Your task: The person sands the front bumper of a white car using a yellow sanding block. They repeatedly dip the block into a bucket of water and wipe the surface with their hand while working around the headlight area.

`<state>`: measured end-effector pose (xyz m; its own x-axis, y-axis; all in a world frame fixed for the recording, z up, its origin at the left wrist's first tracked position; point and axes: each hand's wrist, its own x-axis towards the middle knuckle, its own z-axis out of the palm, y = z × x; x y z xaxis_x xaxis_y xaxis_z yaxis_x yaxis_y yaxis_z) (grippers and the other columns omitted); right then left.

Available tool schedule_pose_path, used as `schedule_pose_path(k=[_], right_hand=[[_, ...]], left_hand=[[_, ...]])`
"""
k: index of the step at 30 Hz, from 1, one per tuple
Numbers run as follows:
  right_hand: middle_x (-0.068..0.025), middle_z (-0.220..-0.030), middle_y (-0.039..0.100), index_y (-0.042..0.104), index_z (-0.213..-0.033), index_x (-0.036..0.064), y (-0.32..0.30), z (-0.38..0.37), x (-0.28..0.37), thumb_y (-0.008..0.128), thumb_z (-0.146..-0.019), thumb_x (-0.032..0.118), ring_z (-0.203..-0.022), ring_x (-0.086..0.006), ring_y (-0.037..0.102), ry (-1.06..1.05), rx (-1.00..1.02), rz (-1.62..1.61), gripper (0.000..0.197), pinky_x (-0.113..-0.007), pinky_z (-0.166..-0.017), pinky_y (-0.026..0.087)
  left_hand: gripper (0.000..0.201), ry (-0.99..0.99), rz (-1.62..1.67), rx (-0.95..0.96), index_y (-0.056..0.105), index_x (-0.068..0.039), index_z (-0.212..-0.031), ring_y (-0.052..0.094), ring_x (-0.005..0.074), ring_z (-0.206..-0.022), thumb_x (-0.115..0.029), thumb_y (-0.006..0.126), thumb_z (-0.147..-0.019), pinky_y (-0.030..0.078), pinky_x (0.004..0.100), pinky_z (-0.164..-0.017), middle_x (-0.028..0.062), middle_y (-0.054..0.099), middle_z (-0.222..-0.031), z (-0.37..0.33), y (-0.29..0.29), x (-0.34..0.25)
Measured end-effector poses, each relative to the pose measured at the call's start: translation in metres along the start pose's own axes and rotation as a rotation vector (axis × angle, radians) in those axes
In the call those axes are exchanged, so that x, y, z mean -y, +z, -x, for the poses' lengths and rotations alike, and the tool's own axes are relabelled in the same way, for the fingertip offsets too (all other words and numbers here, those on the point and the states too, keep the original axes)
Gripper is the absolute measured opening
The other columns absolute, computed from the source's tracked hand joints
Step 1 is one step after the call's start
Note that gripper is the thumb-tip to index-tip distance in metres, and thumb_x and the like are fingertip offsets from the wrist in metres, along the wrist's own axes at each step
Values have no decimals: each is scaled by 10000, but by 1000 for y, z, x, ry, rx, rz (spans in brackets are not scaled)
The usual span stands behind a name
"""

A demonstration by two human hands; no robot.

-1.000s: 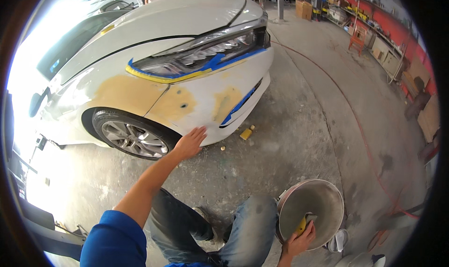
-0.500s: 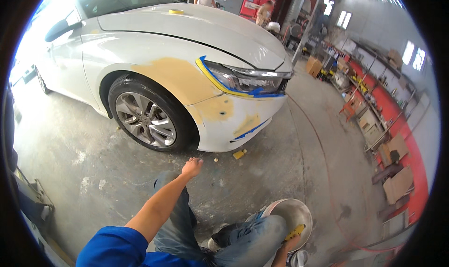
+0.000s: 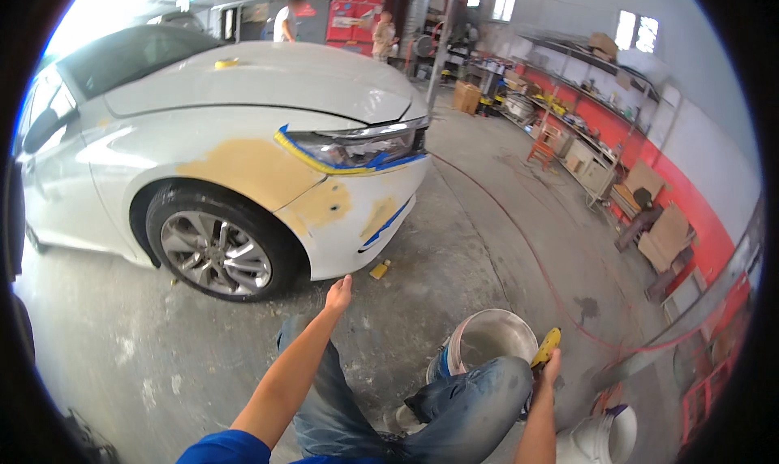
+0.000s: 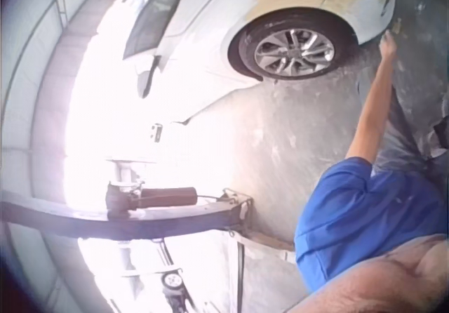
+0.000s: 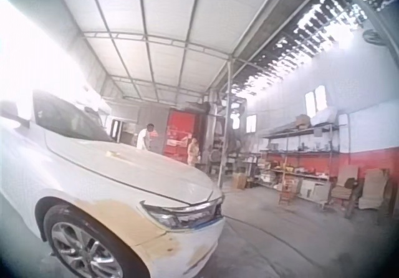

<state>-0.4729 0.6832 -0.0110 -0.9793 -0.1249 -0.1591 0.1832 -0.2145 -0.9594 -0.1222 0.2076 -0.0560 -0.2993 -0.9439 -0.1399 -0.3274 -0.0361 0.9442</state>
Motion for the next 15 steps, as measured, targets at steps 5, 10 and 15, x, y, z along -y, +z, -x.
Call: schedule_pose_path(k=[5, 10, 15], right_hand=[[-59, -1163, 628, 628, -1222, 158, -6, 5, 7, 613, -842, 566, -1062, -234, 584, 106, -75, 71, 558, -471, -829, 491], [-68, -1160, 635, 621, -1264, 144, 9, 10, 3, 653, -806, 549, -1056, -248, 605, 144, -147, 69, 612, -468, -848, 490], [-77, -1184, 650, 609, -1305, 137, 30, 8, 5, 646, -831, 525, -1063, -264, 621, 150, -87, 2, 613, -463, -870, 517]], left_hand=[[677, 31, -24, -36, 626, -9, -1371, 584, 431, -1306, -564, 408, -1051, 431, 472, -1106, 284, 644, -1344, -6, -30, -9], [655, 130, -154, -85, 643, -7, -1339, 605, 441, -1266, -553, 419, -1055, 450, 480, -1073, 300, 670, -1274, -20, -72, -22], [635, 261, -183, -149, 664, 21, -1259, 625, 468, -1204, -530, 416, -1065, 471, 496, -1021, 309, 690, -1189, -37, -101, -39]])
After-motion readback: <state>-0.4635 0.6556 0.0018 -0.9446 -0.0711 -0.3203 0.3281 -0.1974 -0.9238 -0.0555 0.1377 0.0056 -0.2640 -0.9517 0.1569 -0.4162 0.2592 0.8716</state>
